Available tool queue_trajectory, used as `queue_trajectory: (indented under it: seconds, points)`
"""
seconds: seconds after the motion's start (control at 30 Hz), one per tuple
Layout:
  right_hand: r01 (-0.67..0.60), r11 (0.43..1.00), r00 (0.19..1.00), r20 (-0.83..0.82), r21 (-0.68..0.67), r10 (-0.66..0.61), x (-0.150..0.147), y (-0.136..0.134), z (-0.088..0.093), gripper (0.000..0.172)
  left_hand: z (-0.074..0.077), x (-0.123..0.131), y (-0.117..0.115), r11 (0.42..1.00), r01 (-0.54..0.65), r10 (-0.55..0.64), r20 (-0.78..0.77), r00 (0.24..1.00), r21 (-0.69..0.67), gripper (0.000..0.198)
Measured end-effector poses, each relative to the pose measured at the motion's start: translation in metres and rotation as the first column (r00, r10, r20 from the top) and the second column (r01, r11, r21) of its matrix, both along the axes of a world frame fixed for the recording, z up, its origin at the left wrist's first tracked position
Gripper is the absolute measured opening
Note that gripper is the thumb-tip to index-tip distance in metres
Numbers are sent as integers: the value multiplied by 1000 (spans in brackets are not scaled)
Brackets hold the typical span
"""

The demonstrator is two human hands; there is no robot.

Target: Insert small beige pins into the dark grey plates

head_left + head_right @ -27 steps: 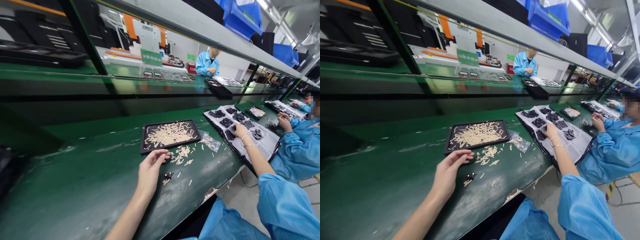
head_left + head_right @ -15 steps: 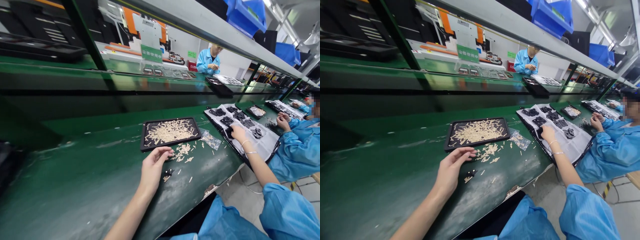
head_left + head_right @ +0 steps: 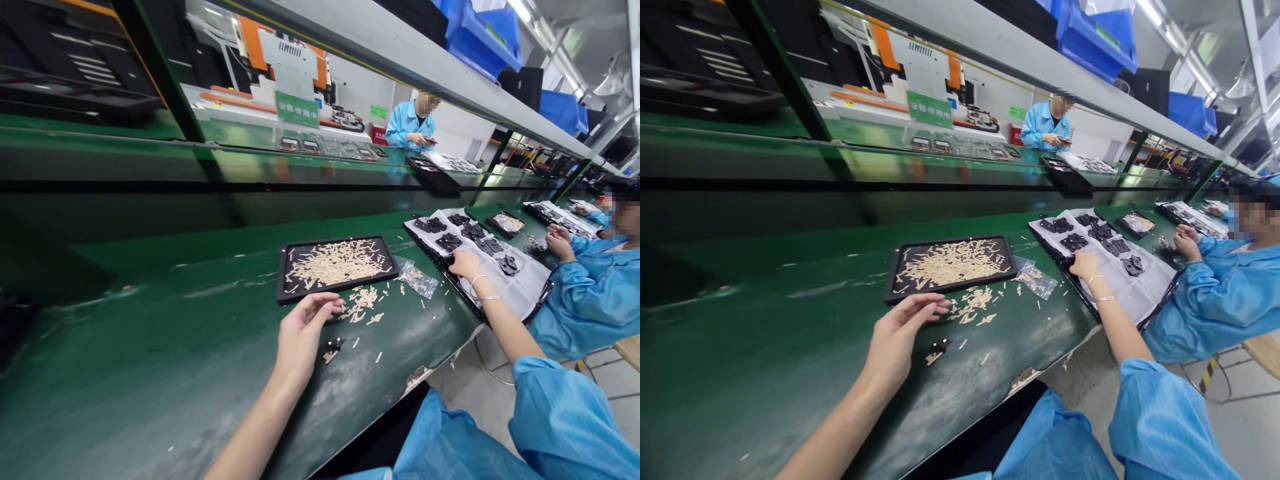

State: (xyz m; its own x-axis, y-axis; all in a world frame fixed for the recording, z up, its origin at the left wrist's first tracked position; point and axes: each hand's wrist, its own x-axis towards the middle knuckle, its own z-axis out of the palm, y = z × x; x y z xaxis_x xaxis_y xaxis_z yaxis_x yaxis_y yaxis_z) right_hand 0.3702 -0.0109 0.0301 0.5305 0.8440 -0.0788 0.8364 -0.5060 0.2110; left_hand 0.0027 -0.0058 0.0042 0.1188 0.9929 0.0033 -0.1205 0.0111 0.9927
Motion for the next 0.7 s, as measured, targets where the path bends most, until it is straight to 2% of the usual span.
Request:
queue_trajectory:
  seconds: [0.23,0.37,0.57,0.7]
  points:
    - [-13,1000,1000,10,7,13,-4,2,4,35,1,2,-1,999,26,-26,-6,1000,-42,29]
    - [13,998,1000,-10,59,-12,1,4,2,35,3,4,-2,998,3,-4,-17,1000,-68,29]
    - [88,976,994,-85,197,-73,10,1,-6,35,8,7,0,995,-28,25,-35,999,-93,30]
    - [136,920,973,-226,368,-53,16,-9,-4,35,8,4,1,996,-83,81,-37,996,-43,28]
